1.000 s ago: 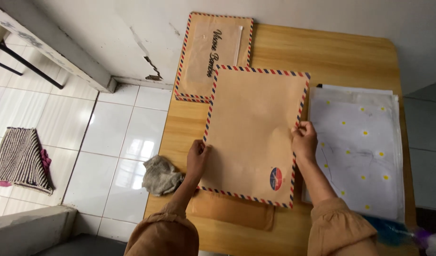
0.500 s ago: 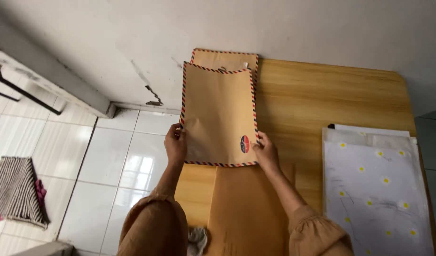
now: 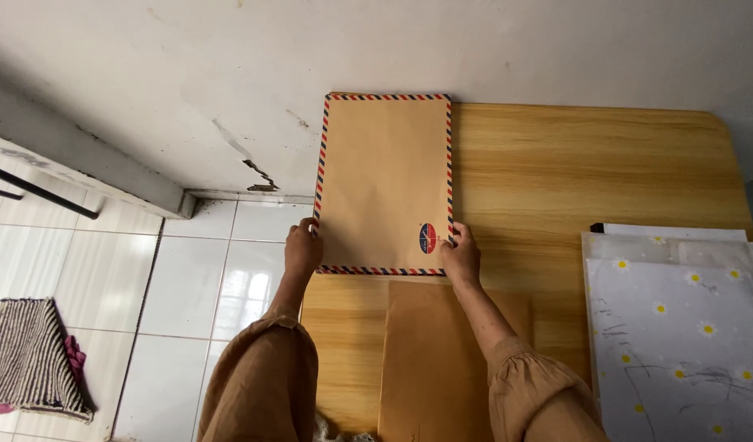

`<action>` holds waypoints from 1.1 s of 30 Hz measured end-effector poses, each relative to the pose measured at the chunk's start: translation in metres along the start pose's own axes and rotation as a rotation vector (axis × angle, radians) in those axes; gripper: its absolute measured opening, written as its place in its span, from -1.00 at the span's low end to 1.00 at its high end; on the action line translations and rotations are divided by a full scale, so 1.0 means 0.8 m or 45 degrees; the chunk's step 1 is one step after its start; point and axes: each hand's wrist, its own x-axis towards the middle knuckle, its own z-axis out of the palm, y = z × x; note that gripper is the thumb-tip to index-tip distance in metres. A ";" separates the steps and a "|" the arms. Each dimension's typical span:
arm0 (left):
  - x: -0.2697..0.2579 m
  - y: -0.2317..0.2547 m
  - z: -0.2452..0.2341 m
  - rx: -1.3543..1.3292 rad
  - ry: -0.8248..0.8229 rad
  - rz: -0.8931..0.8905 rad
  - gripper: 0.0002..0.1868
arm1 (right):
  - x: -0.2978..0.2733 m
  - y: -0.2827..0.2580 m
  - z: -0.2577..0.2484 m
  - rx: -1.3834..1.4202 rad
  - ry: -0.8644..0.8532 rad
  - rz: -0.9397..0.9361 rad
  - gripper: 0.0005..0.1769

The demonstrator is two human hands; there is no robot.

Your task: Organizing various office supplies and documents on a table then cleaning the surface with spray and a cloth.

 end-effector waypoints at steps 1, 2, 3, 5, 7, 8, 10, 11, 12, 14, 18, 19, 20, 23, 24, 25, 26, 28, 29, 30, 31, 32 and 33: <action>0.003 0.000 0.001 -0.001 -0.004 0.000 -0.58 | 0.001 0.000 0.000 -0.003 0.002 0.003 -0.42; 0.005 -0.001 0.002 -0.003 0.024 0.015 -0.53 | 0.001 -0.001 0.000 -0.059 -0.008 0.022 -0.41; 0.008 -0.002 0.003 -0.006 0.055 0.030 -0.47 | 0.002 -0.001 0.001 -0.115 -0.019 0.039 -0.40; 0.010 0.001 0.002 -0.001 0.036 -0.001 -0.47 | -0.001 -0.012 -0.001 -0.148 -0.028 0.045 -0.39; 0.011 0.001 0.003 0.007 0.018 -0.031 -0.47 | 0.001 -0.012 0.001 -0.178 -0.036 0.051 -0.37; 0.011 -0.001 0.005 0.017 0.015 -0.032 -0.46 | 0.005 -0.008 0.003 -0.231 -0.019 0.013 -0.38; 0.009 0.005 0.002 0.027 0.008 -0.029 -0.44 | 0.011 0.001 0.005 -0.284 0.003 -0.022 -0.38; 0.005 0.011 -0.002 0.031 -0.017 -0.064 -0.43 | 0.014 0.006 0.006 -0.347 0.012 -0.061 -0.38; 0.001 0.017 -0.006 0.035 -0.042 -0.098 -0.42 | 0.016 0.011 0.006 -0.410 0.022 -0.099 -0.39; -0.001 0.018 -0.005 0.060 -0.029 -0.087 -0.42 | 0.021 0.008 0.004 -0.451 0.002 -0.094 -0.39; -0.010 0.016 -0.003 0.108 -0.011 -0.068 -0.45 | 0.019 0.005 -0.001 -0.551 -0.024 -0.131 -0.38; -0.015 0.022 -0.008 0.109 -0.012 -0.066 -0.45 | 0.018 0.006 -0.001 -0.550 -0.023 -0.130 -0.38; -0.019 0.029 -0.013 0.117 -0.039 -0.111 -0.47 | 0.017 0.007 -0.002 -0.552 -0.017 -0.169 -0.37; -0.030 0.036 -0.018 0.123 -0.062 -0.154 -0.48 | 0.021 0.016 -0.005 -0.578 -0.020 -0.243 -0.36; -0.034 0.035 -0.019 0.129 -0.058 -0.153 -0.47 | 0.022 0.019 -0.004 -0.596 -0.032 -0.275 -0.36; -0.037 0.037 -0.019 0.130 -0.055 -0.155 -0.47 | 0.029 0.026 -0.003 -0.595 -0.034 -0.277 -0.36; -0.040 0.039 -0.020 0.145 -0.024 -0.120 -0.47 | 0.035 0.033 -0.002 -0.616 -0.046 -0.303 -0.35; -0.051 0.041 -0.022 0.162 0.007 -0.087 -0.46 | 0.030 0.032 -0.004 -0.636 -0.061 -0.329 -0.33; -0.059 0.043 -0.022 0.228 0.115 0.026 -0.48 | 0.018 0.025 -0.010 -0.674 -0.042 -0.364 -0.33; -0.068 0.045 -0.022 0.292 0.222 0.139 -0.48 | 0.007 0.019 -0.017 -0.712 -0.023 -0.398 -0.33; -0.079 0.052 -0.025 0.291 0.221 0.137 -0.48 | -0.014 0.003 -0.027 -0.715 -0.025 -0.399 -0.33; -0.091 0.059 -0.027 0.327 0.236 0.228 -0.54 | -0.035 -0.012 -0.037 -0.793 -0.015 -0.449 -0.39; -0.104 0.065 -0.029 0.363 0.254 0.320 -0.60 | -0.056 -0.027 -0.047 -0.870 -0.003 -0.500 -0.45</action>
